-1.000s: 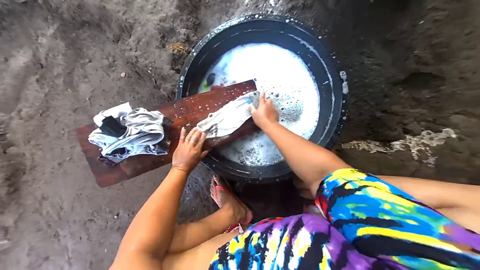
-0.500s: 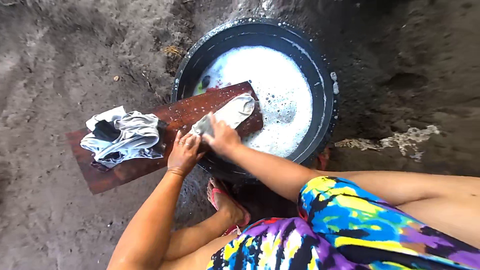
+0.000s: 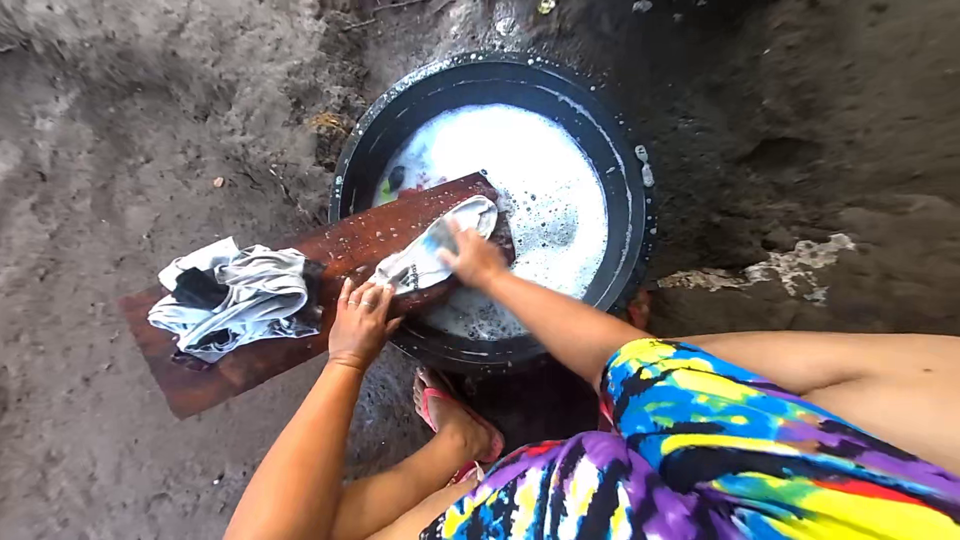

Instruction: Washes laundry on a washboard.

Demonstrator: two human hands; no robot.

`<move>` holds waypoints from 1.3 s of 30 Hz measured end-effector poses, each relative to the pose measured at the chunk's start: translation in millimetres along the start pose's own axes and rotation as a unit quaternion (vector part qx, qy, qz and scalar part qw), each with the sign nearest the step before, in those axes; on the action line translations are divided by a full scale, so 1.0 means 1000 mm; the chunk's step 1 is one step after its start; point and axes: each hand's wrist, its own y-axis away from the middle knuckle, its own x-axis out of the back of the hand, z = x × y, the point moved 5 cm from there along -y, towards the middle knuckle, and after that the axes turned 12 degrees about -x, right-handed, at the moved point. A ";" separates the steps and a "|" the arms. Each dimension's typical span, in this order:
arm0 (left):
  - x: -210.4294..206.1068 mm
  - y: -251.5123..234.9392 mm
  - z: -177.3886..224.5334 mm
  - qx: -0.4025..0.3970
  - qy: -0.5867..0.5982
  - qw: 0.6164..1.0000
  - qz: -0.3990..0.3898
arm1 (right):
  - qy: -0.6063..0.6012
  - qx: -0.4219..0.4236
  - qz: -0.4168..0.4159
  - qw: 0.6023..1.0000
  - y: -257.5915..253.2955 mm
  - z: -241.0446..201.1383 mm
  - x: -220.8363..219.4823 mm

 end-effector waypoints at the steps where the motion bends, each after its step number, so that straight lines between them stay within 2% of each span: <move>1: -0.001 -0.001 0.000 -0.001 -0.003 1.000 -0.001 | -0.014 -0.059 0.020 0.998 -0.023 0.025 0.018; 3: -0.001 0.000 0.002 -0.009 -0.015 1.000 0.004 | -0.040 -0.164 0.053 0.984 -0.047 0.051 0.041; 4: 0.000 0.000 0.001 -0.011 -0.021 1.000 0.006 | -0.053 -0.166 0.059 0.983 -0.045 0.042 0.039; 6: 0.000 0.000 0.000 -0.013 -0.026 1.000 0.010 | -0.066 -0.071 0.045 0.994 -0.015 -0.004 0.007; 8: 0.000 -0.001 0.001 -0.011 -0.017 1.000 0.016 | -0.045 0.041 -0.017 0.998 0.028 -0.049 -0.027; 10: 0.001 -0.002 0.001 -0.008 -0.008 1.000 0.009 | -0.029 0.079 -0.046 0.995 0.032 -0.051 -0.026; 12: 0.001 -0.002 0.000 -0.008 -0.009 1.000 0.010 | -0.032 0.034 0.008 0.999 -0.008 -0.005 0.002; 15: 0.001 0.001 0.002 -0.016 -0.024 0.999 0.015 | -0.030 -0.116 0.093 0.988 -0.061 0.082 0.057; 17: 0.001 -0.002 0.001 -0.022 -0.032 0.999 0.023 | -0.077 -0.192 0.166 0.964 -0.069 0.121 0.090; 19: 0.001 -0.001 0.003 -0.022 -0.027 0.999 0.025 | -0.128 -0.247 0.206 0.938 -0.058 0.139 0.091; 21: 0.002 -0.001 0.003 -0.022 -0.023 0.999 0.030 | -0.134 -0.223 0.175 0.949 -0.040 0.122 0.065; 24: 0.002 -0.002 0.002 -0.016 -0.022 0.999 0.026 | -0.087 -0.057 0.098 0.990 -0.003 0.036 0.009; 26: 0.000 0.002 0.001 -0.012 -0.022 1.000 0.016 | -0.035 0.057 0.023 0.998 0.029 -0.022 -0.024; 27: 0.001 0.000 0.001 -0.014 -0.022 1.000 0.017 | -0.019 0.085 -0.009 0.996 0.033 -0.035 -0.026; 29: 0.001 -0.001 0.003 -0.013 -0.015 1.000 0.017 | -0.016 0.073 -0.004 0.997 0.014 -0.016 -0.011; 31: 0.003 0.001 0.003 -0.010 -0.017 1.000 0.018 | -0.027 -0.021 0.037 0.999 -0.022 0.026 0.017; 33: 0.002 0.001 0.003 -0.010 -0.023 1.000 0.018 | -0.035 -0.109 0.066 0.991 -0.041 0.043 0.033; 34: 0.002 0.000 0.003 -0.010 -0.024 1.000 0.017 | -0.042 -0.104 0.081 0.990 -0.037 0.031 0.030; 36: 0.001 -0.001 0.003 -0.008 -0.022 1.000 0.012 | -0.040 -0.013 0.071 0.997 -0.002 -0.017 -0.003; 38: 0.003 -0.002 0.003 0.002 -0.017 1.000 0.007 | -0.039 0.063 -0.007 0.997 0.037 -0.061 -0.028; 39: 0.005 -0.002 0.003 0.006 -0.015 1.000 -0.001 | -0.042 0.072 -0.029 0.996 0.040 -0.065 -0.029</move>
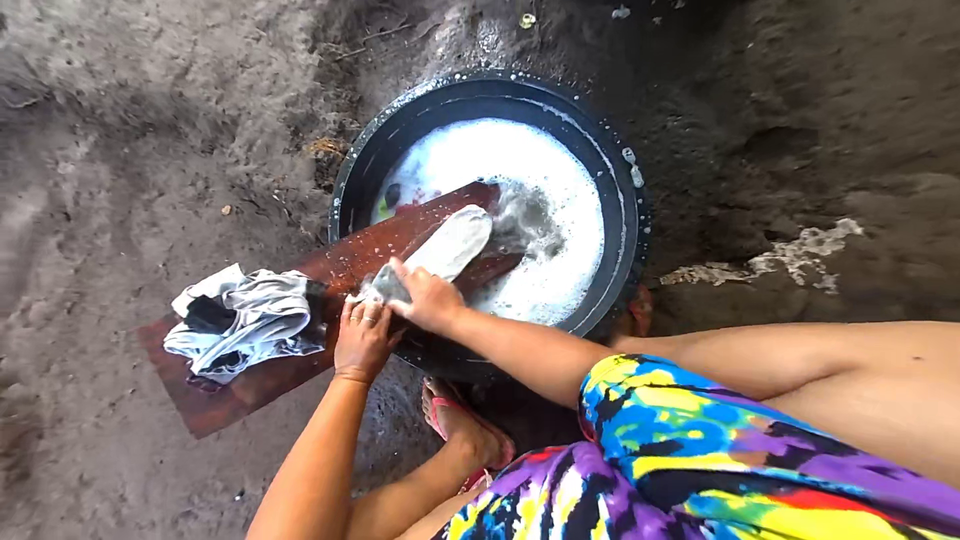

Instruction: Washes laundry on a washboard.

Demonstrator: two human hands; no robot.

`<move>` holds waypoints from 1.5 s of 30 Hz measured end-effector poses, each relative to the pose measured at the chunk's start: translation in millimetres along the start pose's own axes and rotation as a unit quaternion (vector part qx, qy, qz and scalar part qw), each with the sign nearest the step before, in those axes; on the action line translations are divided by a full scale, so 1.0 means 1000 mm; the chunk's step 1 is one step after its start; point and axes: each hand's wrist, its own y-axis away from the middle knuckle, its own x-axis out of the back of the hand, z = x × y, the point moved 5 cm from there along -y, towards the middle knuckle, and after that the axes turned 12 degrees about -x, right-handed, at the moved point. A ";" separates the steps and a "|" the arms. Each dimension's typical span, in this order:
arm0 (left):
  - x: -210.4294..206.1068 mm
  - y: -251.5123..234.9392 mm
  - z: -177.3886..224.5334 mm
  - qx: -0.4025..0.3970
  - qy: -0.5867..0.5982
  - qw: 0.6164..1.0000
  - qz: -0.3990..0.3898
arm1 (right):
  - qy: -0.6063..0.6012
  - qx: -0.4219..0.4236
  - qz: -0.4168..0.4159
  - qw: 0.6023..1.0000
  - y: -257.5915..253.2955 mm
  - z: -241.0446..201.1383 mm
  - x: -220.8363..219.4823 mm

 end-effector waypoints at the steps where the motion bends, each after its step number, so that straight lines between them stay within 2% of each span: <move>1: 0.000 0.000 0.000 0.005 0.005 1.000 -0.015 | -0.005 -0.013 0.002 1.000 -0.007 0.012 0.009; 5: 0.002 -0.001 -0.003 0.014 0.017 0.999 -0.030 | -0.033 -0.183 0.090 0.978 -0.064 0.115 0.081; 8: 0.011 -0.011 -0.008 0.080 0.054 0.991 -0.095 | -0.125 -0.268 0.080 0.952 -0.071 0.138 0.108; 10: 0.017 -0.024 -0.006 0.164 0.072 0.977 -0.119 | -0.274 -0.273 0.074 0.919 -0.062 0.136 0.106; 12: 0.026 -0.041 -0.001 0.279 0.083 0.952 -0.097 | -0.361 -0.250 0.064 0.896 -0.048 0.135 0.102; 14: 0.032 -0.052 0.010 0.385 0.111 0.913 -0.080 | -0.368 -0.249 0.040 0.895 -0.031 0.143 0.094; 16: 0.033 -0.059 0.026 0.420 0.133 0.894 -0.085 | -0.362 -0.248 0.014 0.898 -0.012 0.137 0.089; 19: 0.027 -0.070 0.042 0.423 0.196 0.882 -0.065 | -0.373 -0.244 -0.024 0.895 0.009 0.122 0.087; 21: 0.030 -0.080 0.054 0.414 0.286 0.863 -0.038 | -0.395 -0.223 -0.057 0.889 0.018 0.103 0.090; 24: 0.041 -0.103 0.067 0.386 0.462 0.798 0.023 | -0.407 -0.152 -0.106 0.895 0.033 0.061 0.098; 26: 0.043 -0.119 0.076 0.377 0.528 0.759 0.057 | -0.410 -0.093 -0.120 0.899 0.040 0.041 0.101; 29: 0.045 -0.130 0.090 0.348 0.600 0.707 0.139 | -0.403 -0.057 -0.102 0.908 0.047 0.032 0.109; 31: 0.046 -0.132 0.097 0.327 0.623 0.689 0.172 | -0.363 -0.053 -0.067 0.928 0.046 0.039 0.114; 33: 0.043 -0.134 0.109 0.309 0.643 0.675 0.187 | -0.309 -0.054 -0.009 0.950 0.045 0.050 0.119; 36: 0.033 -0.140 0.120 0.280 0.661 0.666 0.201 | -0.296 -0.054 0.040 0.953 0.039 0.064 0.120; 41: 0.025 -0.132 0.117 0.254 0.674 0.670 0.183 | -0.445 -0.088 0.013 0.891 0.027 0.060 0.129; 45: 0.023 -0.132 0.123 0.211 0.689 0.680 0.132 | -0.406 -0.117 -0.017 0.906 0.018 0.044 0.151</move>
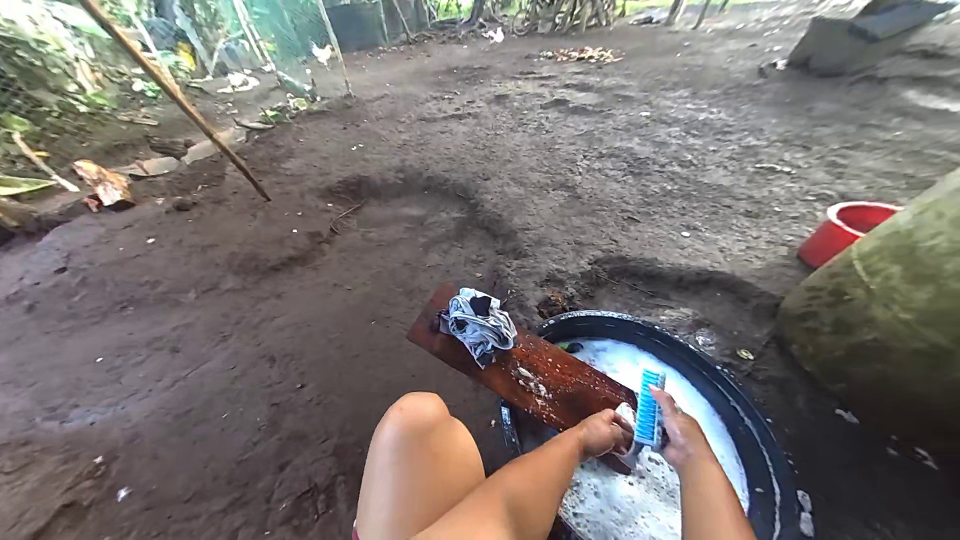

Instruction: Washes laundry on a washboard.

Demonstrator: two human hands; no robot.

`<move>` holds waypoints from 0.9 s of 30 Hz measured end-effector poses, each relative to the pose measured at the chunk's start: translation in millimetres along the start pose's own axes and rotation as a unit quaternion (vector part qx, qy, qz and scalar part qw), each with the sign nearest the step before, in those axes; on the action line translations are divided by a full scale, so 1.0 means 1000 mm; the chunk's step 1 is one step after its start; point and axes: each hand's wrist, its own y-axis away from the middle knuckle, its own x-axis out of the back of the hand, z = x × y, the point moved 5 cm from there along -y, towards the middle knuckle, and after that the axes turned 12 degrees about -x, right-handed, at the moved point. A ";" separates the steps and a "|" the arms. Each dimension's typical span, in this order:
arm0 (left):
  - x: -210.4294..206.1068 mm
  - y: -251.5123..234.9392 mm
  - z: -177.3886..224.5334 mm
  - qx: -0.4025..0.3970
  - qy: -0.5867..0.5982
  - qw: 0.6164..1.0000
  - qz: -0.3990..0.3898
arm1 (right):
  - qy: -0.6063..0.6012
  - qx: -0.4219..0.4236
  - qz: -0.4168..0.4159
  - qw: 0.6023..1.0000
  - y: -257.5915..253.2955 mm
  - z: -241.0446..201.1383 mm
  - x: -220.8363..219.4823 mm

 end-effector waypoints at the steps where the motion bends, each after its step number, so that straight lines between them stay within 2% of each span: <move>1: 0.001 -0.001 -0.002 0.002 -0.006 1.000 -0.005 | 0.009 -0.013 0.002 1.000 -0.001 0.001 -0.001; 6: 0.020 -0.007 -0.014 -0.007 0.012 0.998 0.057 | -0.018 -0.051 0.004 0.999 0.000 0.024 -0.012; 11: 0.018 -0.009 -0.001 -0.015 -0.045 0.998 0.035 | 0.111 -0.031 -0.019 0.993 0.000 0.027 -0.016; 14: 0.012 -0.012 0.003 -0.041 -0.073 0.995 0.052 | 0.067 -0.029 0.019 0.997 0.002 0.026 -0.009; 16: 0.011 -0.016 0.005 -0.058 -0.135 0.988 0.047 | 0.019 -0.038 0.026 0.999 0.004 0.022 -0.004; 19: 0.007 -0.013 0.009 -0.066 -0.301 0.951 -0.002 | -0.029 -0.059 0.032 0.997 0.004 0.013 0.001; 22: -0.008 -0.009 0.013 -0.106 -0.469 0.875 -0.046 | -0.035 -0.072 0.054 0.995 0.003 0.008 0.006; 24: -0.016 -0.010 0.008 -0.124 -0.528 0.838 -0.059 | -0.014 -0.078 0.065 0.995 -0.003 0.012 0.009; 27: -0.020 -0.011 -0.002 -0.137 -0.557 0.815 -0.080 | -0.023 -0.078 0.073 0.994 -0.011 0.019 0.013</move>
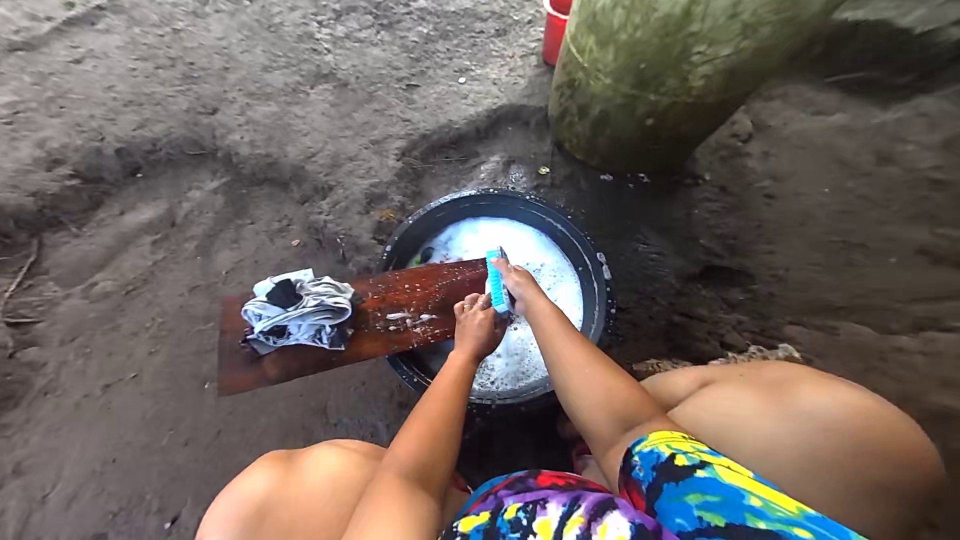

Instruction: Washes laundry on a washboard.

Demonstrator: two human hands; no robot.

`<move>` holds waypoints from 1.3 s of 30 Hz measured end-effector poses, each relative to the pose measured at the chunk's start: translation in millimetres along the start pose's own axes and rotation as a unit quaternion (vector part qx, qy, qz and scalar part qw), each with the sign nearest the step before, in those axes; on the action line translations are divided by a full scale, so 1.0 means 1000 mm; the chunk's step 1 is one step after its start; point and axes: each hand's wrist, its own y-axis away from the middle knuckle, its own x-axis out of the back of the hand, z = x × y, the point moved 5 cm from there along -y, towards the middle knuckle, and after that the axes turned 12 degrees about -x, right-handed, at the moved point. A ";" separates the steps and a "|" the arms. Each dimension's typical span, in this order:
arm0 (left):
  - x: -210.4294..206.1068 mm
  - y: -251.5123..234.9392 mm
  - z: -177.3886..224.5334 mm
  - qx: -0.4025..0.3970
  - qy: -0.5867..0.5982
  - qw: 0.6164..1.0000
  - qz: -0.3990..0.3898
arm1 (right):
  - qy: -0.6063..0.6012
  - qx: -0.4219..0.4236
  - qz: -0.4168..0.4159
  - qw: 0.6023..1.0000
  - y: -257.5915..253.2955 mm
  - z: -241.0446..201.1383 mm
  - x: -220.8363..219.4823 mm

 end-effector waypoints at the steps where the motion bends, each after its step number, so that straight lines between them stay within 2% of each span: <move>1: -0.002 -0.001 0.002 0.005 -0.002 1.000 -0.008 | -0.008 -0.003 0.001 1.000 -0.002 0.002 0.001; 5: 0.010 -0.008 0.005 0.126 0.028 0.984 -0.120 | 0.008 -0.021 -0.003 1.000 -0.011 0.013 0.001; 6: 0.015 -0.009 0.004 0.148 0.053 0.980 -0.123 | 0.020 -0.025 -0.006 0.999 -0.013 0.015 -0.001; 9: 0.023 -0.010 -0.003 0.135 0.125 0.983 -0.023 | -0.007 -0.037 -0.014 0.999 -0.010 0.013 -0.006; 13: 0.044 -0.009 0.000 0.168 0.181 0.964 0.095 | -0.022 -0.031 -0.023 0.999 -0.014 0.010 -0.001; 15: 0.050 -0.008 0.002 0.186 0.266 0.934 0.147 | -0.043 -0.028 -0.032 0.998 -0.013 0.015 -0.003; 17: 0.036 -0.008 -0.005 0.213 0.358 0.887 0.200 | -0.080 -0.029 -0.044 0.995 -0.010 0.017 -0.009; 19: 0.018 -0.005 -0.011 0.242 0.393 0.853 0.242 | -0.109 -0.022 -0.047 0.993 -0.005 0.015 -0.016; 22: 0.011 -0.002 -0.009 0.243 0.367 0.860 0.257 | -0.134 0.004 -0.034 0.990 0.003 0.006 -0.020; 26: 0.015 0.001 -0.003 0.197 0.332 0.901 0.199 | -0.178 0.005 -0.013 0.984 0.005 0.001 -0.013; 28: 0.011 0.000 -0.003 0.164 0.334 0.920 0.121 | -0.194 -0.004 -0.015 0.981 0.004 -0.001 -0.006; 30: 0.000 0.000 -0.008 0.145 0.359 0.922 0.028 | -0.179 -0.015 -0.037 0.983 0.005 -0.003 -0.003; 32: -0.006 0.005 -0.013 0.094 0.366 0.923 -0.064 | -0.127 -0.019 -0.065 0.990 0.011 -0.005 -0.006; 33: -0.007 0.005 -0.014 0.051 0.334 0.936 -0.099 | -0.083 -0.024 -0.082 0.993 0.016 -0.007 -0.007; 35: -0.008 0.002 -0.009 -0.020 0.237 0.963 -0.129 | 0.015 -0.028 -0.118 0.992 0.024 -0.011 -0.009; 36: -0.010 0.000 -0.004 -0.027 0.202 0.969 -0.137 | 0.063 -0.023 -0.133 0.989 0.027 -0.014 -0.011; 38: -0.010 -0.005 0.006 -0.001 0.117 0.986 -0.119 | 0.133 -0.010 -0.150 0.980 0.027 -0.018 -0.015; 39: -0.009 -0.005 0.007 0.037 0.087 0.989 -0.112 | 0.141 -0.010 -0.148 0.979 0.026 -0.018 -0.017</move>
